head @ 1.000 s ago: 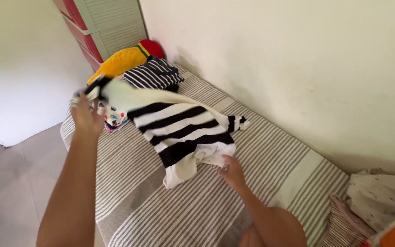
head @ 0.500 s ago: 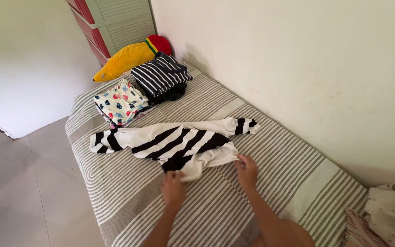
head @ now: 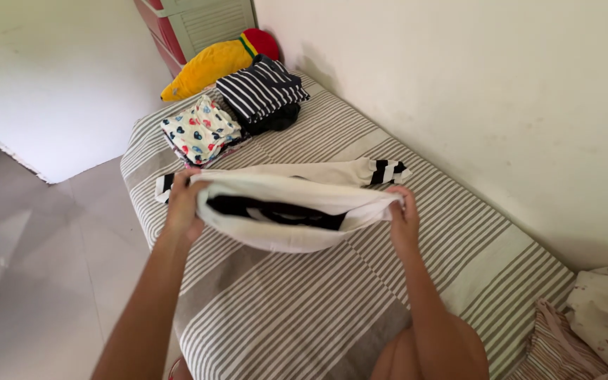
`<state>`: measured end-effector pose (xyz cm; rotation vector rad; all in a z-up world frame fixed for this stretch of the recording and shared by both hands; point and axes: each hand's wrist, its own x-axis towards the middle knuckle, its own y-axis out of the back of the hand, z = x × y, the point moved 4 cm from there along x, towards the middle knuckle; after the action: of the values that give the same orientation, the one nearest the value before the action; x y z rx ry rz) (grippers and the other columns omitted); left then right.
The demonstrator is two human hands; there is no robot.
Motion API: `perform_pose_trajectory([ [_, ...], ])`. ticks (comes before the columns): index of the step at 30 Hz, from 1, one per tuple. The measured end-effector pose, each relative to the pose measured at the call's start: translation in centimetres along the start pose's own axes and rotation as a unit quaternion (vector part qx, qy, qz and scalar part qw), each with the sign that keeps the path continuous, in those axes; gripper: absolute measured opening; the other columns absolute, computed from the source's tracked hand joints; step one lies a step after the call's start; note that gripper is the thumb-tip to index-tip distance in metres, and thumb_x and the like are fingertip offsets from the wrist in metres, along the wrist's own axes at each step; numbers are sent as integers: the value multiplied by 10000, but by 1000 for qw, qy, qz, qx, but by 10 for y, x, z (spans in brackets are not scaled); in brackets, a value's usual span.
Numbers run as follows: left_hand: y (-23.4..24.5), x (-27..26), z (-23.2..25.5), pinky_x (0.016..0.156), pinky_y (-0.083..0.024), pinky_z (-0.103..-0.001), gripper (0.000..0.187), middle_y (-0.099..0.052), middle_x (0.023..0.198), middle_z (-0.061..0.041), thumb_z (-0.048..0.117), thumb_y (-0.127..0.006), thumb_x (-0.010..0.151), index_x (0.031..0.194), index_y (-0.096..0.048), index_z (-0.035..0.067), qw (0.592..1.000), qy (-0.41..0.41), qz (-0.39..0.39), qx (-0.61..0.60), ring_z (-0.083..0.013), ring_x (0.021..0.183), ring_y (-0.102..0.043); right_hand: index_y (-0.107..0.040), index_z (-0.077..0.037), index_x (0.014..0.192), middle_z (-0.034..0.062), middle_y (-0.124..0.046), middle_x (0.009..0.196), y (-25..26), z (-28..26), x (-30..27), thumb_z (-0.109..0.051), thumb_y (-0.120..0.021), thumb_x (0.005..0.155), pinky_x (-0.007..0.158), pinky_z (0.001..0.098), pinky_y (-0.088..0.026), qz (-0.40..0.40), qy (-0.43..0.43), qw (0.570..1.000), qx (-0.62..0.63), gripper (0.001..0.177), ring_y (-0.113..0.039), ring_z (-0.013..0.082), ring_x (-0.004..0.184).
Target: The person folds several garments on a bed, including a striped shirt, a floral top, a red shirt, and a pink top. Each item is smoothed, folded into a compact rectangle, and stacked on the bed.
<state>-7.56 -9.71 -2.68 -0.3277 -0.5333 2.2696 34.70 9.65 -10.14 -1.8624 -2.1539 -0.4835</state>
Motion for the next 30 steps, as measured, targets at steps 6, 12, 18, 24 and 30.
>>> perform_pose_trajectory([
  [6, -56, 3, 108, 604, -593, -365, 243, -635, 976, -109, 8, -558, 991, 1159, -478, 165, 986, -109, -53, 115, -204, 781, -655, -690, -88, 1054, 56, -581, 1226, 16, -68, 32, 19, -449, 1037, 726, 298, -473, -55, 204, 977, -8, 264, -588, 167, 939],
  [12, -92, 18, 192, 561, -556, -297, 239, -643, 1023, -92, -7, -566, 1042, 1185, -473, 160, 947, -239, -87, 195, -159, 792, -657, -827, -151, 1073, 127, -710, 1050, -23, -108, 82, 14, -502, 892, 789, 351, -529, -279, 170, 925, -196, 407, -659, 197, 905],
  [18, -112, -3, 260, 472, -463, -295, 296, -633, 1008, -96, -38, -580, 1016, 1200, -435, 142, 888, -328, -102, 305, -137, 733, -650, -831, -147, 866, 162, -698, 828, -15, -129, 174, -355, -917, 774, 799, 433, -534, -1, 181, 895, -407, 243, -671, 297, 772],
  [24, -126, -50, 313, 493, -537, -348, 205, -660, 953, -208, -130, -520, 969, 1104, -449, 7, 682, -445, -67, 577, -260, 652, -717, -844, -218, 1036, 169, -655, 905, 58, -222, 277, 8, -735, 721, 828, 449, -544, 24, 363, 822, -439, 403, -645, 351, 854],
  [30, -131, -38, 294, 506, -553, -344, 130, -683, 1028, -175, -106, -614, 907, 914, -535, -4, 685, -439, -31, 580, -279, 624, -720, -796, -256, 1103, 193, -783, 1052, 88, -308, 254, 76, -597, 893, 978, 334, -612, -6, 143, 893, -427, 441, -764, 330, 932],
])
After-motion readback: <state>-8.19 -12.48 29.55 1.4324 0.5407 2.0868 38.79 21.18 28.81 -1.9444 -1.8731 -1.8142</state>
